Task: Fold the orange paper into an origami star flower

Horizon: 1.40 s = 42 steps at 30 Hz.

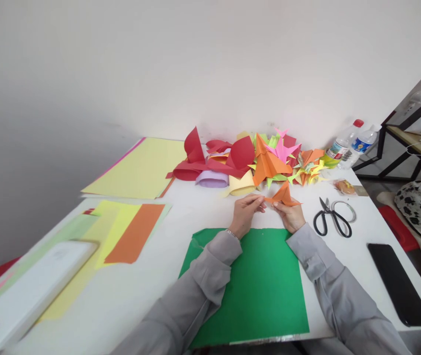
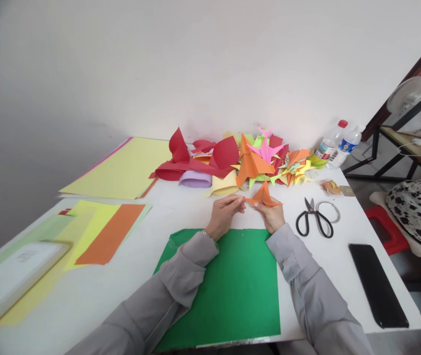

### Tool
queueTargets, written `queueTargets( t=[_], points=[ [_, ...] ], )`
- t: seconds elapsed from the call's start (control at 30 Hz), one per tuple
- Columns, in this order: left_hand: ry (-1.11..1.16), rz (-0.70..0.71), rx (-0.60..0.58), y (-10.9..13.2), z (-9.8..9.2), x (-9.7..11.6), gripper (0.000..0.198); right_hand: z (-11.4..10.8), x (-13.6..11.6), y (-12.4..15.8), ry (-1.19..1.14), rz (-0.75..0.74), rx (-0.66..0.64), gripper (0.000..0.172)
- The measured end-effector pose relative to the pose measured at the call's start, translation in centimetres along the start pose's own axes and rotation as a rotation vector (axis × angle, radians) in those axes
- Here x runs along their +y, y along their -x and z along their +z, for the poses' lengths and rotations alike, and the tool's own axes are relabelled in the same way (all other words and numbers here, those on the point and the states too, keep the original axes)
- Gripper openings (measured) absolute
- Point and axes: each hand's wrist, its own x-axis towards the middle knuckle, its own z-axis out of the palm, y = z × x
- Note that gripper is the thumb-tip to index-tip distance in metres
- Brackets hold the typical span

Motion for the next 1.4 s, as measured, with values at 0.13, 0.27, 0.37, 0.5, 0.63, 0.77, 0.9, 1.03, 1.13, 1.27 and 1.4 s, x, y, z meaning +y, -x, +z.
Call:
queueTargets(
  t=[0.13,0.27,0.37,0.5,0.63,0.77,0.9,1.03,1.13,1.27,1.4],
  points=[
    [0.068,-0.034,-0.012,-0.1,-0.1,-0.1,0.02,-0.3,0.2,-0.2,0.003,-0.002,0.01,0.031],
    [0.126,-0.082,0.003,-0.1,-0.1,0.1,0.025,-0.4,0.2,-0.3,0.002,0.001,0.023,0.031],
    [0.085,-0.084,0.014,-0.1,0.0,0.2,0.029,-0.4,0.2,-0.3,0.002,0.003,0.02,0.032],
    [0.016,-0.075,0.031,-0.1,0.0,0.0,0.03,-0.2,0.1,-0.2,0.002,0.009,0.013,0.031],
    [-0.008,-0.064,0.039,-0.2,-0.1,-0.5,0.03,-0.2,0.1,-0.2,0.015,-0.003,0.003,0.03],
    [-0.019,-0.049,0.05,-0.4,0.0,-0.8,0.029,-0.1,0.1,-0.1,0.025,-0.011,0.002,0.029],
    [0.031,-0.036,0.041,-0.5,-0.1,-0.7,0.029,-0.1,0.0,-0.1,0.005,0.0,0.021,0.03],
    [0.096,-0.043,0.013,-0.4,-0.2,-0.3,0.03,-0.2,0.1,-0.2,-0.009,0.002,0.02,0.03],
    [0.082,-0.061,0.005,-0.2,0.0,0.0,0.031,-0.3,0.1,-0.3,-0.005,-0.001,0.017,0.03],
    [-0.015,-0.068,0.023,-0.1,0.1,0.0,0.032,-0.3,0.2,-0.3,0.013,-0.003,0.012,0.03],
    [-0.08,-0.04,0.046,-0.2,0.0,-0.2,0.027,-0.3,0.3,-0.2,0.046,-0.023,0.001,0.029]
  ],
)
